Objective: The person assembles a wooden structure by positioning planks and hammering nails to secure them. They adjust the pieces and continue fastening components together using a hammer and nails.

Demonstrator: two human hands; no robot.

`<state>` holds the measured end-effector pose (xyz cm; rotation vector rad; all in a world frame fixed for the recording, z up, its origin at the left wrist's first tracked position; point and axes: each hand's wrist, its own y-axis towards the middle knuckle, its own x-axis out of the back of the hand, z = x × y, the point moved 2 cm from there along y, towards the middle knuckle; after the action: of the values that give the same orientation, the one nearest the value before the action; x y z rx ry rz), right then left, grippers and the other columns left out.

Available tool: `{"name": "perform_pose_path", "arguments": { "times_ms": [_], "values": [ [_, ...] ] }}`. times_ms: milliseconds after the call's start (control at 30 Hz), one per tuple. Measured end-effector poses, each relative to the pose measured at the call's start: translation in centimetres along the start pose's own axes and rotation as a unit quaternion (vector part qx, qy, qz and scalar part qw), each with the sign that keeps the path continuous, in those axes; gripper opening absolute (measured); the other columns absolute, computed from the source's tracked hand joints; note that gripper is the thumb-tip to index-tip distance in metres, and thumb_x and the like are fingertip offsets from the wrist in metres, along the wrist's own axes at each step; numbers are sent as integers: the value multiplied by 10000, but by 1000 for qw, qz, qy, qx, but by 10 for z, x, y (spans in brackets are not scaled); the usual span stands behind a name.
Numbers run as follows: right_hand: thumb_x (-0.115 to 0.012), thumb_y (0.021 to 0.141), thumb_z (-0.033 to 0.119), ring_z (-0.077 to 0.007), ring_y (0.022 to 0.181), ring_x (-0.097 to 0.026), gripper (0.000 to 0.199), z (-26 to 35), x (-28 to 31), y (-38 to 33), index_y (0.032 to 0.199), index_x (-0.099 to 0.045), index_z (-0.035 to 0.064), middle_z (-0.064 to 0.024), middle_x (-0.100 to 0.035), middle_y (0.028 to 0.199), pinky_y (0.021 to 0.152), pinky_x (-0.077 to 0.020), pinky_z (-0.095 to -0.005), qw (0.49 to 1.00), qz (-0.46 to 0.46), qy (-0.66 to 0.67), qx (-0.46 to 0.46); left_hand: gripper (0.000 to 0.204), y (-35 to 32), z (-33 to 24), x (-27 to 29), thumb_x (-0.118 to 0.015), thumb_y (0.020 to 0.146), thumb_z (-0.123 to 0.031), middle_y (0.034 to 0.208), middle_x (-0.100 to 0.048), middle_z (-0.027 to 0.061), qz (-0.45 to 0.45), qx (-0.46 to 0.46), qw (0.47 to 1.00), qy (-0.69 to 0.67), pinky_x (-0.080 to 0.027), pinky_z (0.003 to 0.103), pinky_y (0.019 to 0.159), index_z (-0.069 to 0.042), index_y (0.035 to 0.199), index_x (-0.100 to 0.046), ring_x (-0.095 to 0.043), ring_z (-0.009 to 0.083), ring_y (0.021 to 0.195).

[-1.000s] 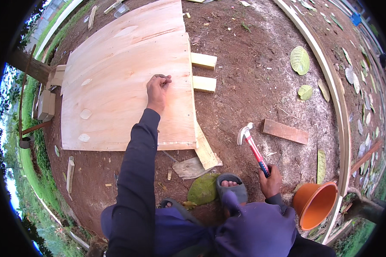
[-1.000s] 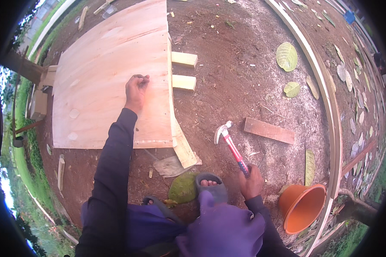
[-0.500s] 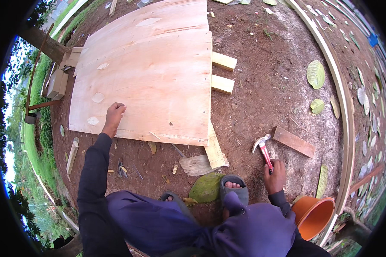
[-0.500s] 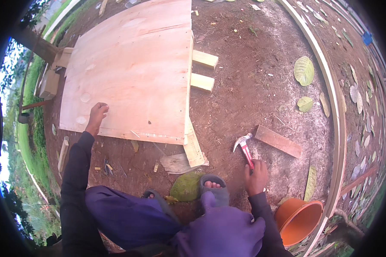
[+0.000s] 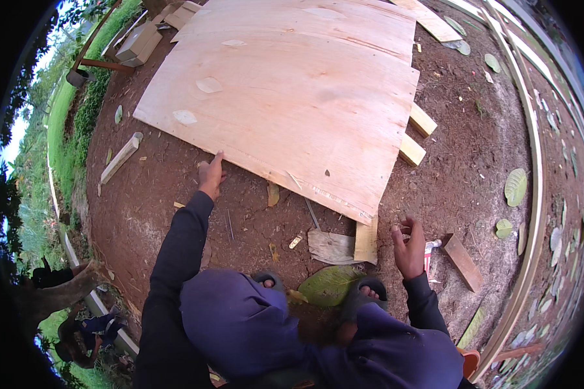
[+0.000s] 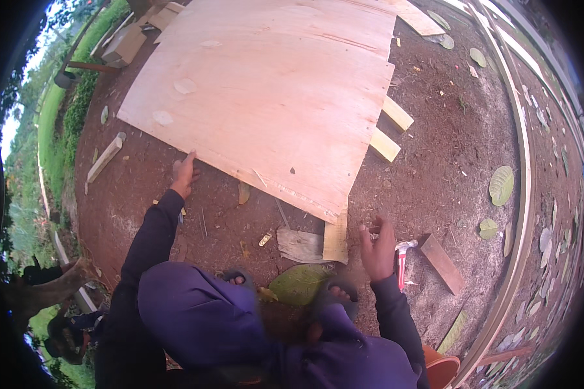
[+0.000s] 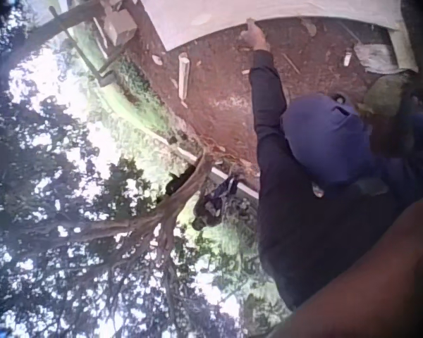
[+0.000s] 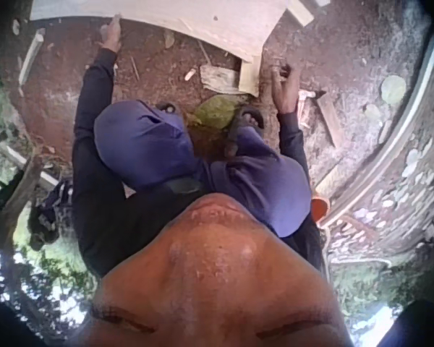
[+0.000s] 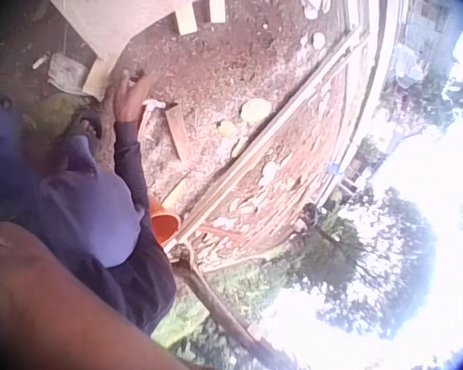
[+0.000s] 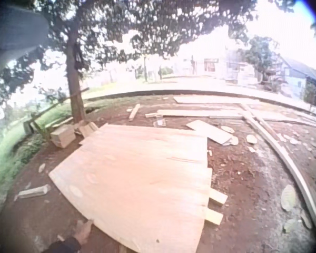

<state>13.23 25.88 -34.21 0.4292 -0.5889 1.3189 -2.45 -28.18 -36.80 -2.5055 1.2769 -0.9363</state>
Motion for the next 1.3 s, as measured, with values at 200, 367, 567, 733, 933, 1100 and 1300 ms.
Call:
{"name": "perform_pose_path", "arguments": {
  "times_ms": [200,367,567,733,933,1100,1300],
  "values": [
    [-659,1006,339,-302,1006,-677,532,49,-43,47,1316,-557,-81,-231,-671,1161,892,-535,-404,994,44,96,-22,774,2,7,-12,-666,963,-522,1389,-539,235,85,66,972,-208,-482,539,1008,-60,1521,-395,-577,388,1228],
    [-660,1005,368,-250,1081,-637,588,31,-59,72,1354,-535,-87,-211,-644,1238,899,-520,-375,970,75,182,-145,681,8,5,-21,-638,979,-532,1203,-569,153,107,79,960,-245,-484,508,986,-72,1446,-453,-596,298,1089],
    [-641,997,451,-243,1136,-610,670,29,-50,93,1410,-509,-59,-160,-624,1288,905,-507,-373,944,125,230,-202,725,12,9,-18,-637,978,-527,1286,-527,181,124,85,949,-279,-440,518,1055,-77,1492,-395,-562,326,1175],
    [-636,988,485,-255,1165,-597,677,24,-52,96,1393,-547,-50,-144,-640,1261,935,-493,-400,932,153,252,-212,890,13,8,-22,-643,968,-524,1524,-341,289,149,82,935,-311,-347,559,1174,-58,1592,-212,-442,420,1369],
    [-616,1005,470,-156,1026,-598,577,25,-52,94,1358,-584,15,-48,-658,1161,838,-471,-338,935,137,253,-209,843,9,9,-26,-627,956,-579,1430,-431,232,138,85,937,-310,-399,544,1107,-55,1539,-318,-496,371,1288],
    [-679,964,474,-306,1237,-591,779,27,-52,98,1438,-478,-111,-249,-603,1359,1020,-476,-415,939,126,258,-187,809,19,16,-24,-611,960,-591,1411,-454,202,136,80,941,-299,-423,545,1081,-56,1515,-365,-526,359,1252],
    [-713,942,396,-352,1149,-641,696,40,-41,122,1351,-527,-136,-295,-618,1282,992,-502,-425,999,-1,41,-33,692,21,12,-26,-553,1000,-571,1379,-500,182,97,112,948,-280,-409,549,1085,-100,1485,-410,-522,359,1250]
  ]
}}
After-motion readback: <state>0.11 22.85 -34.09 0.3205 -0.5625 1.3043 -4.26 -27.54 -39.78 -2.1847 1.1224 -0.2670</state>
